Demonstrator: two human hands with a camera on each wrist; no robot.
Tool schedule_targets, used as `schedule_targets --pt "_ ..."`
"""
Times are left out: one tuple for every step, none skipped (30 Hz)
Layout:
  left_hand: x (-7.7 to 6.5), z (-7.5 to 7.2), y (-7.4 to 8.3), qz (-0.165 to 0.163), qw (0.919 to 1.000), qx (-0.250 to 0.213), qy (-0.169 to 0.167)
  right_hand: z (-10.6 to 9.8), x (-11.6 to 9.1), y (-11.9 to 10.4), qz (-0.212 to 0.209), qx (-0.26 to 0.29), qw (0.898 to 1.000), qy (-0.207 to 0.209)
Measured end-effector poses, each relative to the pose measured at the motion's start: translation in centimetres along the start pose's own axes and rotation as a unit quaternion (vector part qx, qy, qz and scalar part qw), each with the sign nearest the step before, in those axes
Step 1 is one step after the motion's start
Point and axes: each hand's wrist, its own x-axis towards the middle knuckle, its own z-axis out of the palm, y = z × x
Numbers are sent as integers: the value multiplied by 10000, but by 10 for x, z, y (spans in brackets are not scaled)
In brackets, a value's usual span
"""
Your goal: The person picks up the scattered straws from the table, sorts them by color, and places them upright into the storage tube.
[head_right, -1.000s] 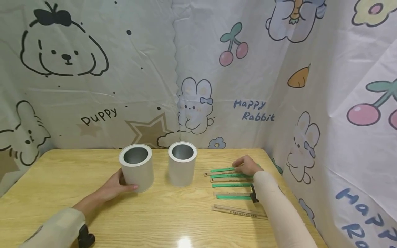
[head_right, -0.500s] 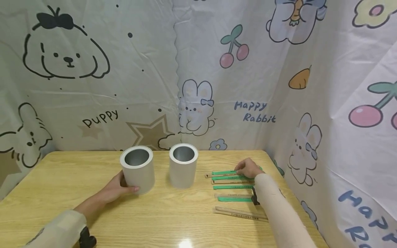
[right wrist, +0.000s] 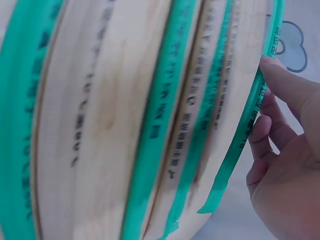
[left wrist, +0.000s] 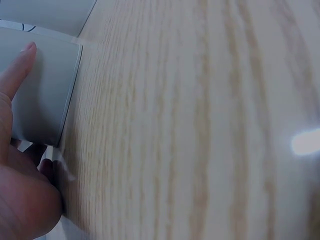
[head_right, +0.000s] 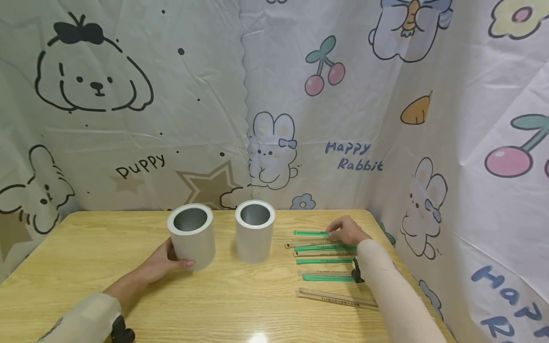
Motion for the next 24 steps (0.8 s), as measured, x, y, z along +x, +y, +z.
schedule_targets --pt "0 0 0 3 10000 -4 -7 -1 1 -2 45 40 10000 37" --pt "0 0 0 5 10000 -10 -13 -1 2 -4 48 73 9999 53" --pt "0 0 1 7 10000 -6 -12 -1 3 -5 99 101 9998 105" --pt "0 0 1 11 10000 -17 -14 -1 5 -7 81 98 9998 127" --pt "0 0 1 15 10000 -24 -16 0 6 -8 82 127 9998 160" --pt "0 0 2 20 10000 -32 -17 0 7 -10 72 163 9997 192" --pt "0 0 2 27 10000 -34 -19 1 8 -11 89 240 9994 225" --pt "0 0 2 33 10000 -31 -17 2 8 -13 40 273 9993 234" --pt "-1 0 2 39 10000 -28 -17 3 9 -15 -14 310 9992 245" --pt "-1 0 2 44 10000 -25 -18 3 9 -17 -59 374 9990 250" --pt "-1 0 2 50 10000 -28 -18 4 9 -20 -100 449 9986 262" --pt "0 1 2 57 10000 -25 -14 5 9 -24 -110 553 9980 281" --pt "0 1 2 57 10000 -13 -16 5 8 -28 -136 641 9975 274" --pt "0 1 2 61 10000 -7 -12 5 8 -32 -146 716 9969 284" --pt "0 1 2 64 10000 -7 -8 5 7 -36 -171 799 9962 285" --pt "-1 1 3 66 10000 -9 2 4 8 -41 -151 930 9951 303" --pt "-1 1 3 73 10000 -20 2 3 8 -47 -144 1044 9940 308" --pt "-1 1 3 73 10000 -6 6 3 8 -52 -127 1178 9924 329" --pt "-1 1 3 67 10000 14 9 2 8 -58 -141 1277 9911 345" --pt "-1 1 3 67 10000 22 13 1 9 -65 -174 1407 9893 360" --pt "-2 1 3 66 10000 27 15 -1 9 -72 -227 1567 9867 381" --pt "-2 1 3 67 10000 33 16 -2 10 -79 -251 1777 9829 418" --pt "-1 1 3 64 10000 45 14 -3 10 -88 -288 1956 9792 462" --pt "-1 1 3 64 10000 55 6 -4 10 -96 -341 2121 9753 513"
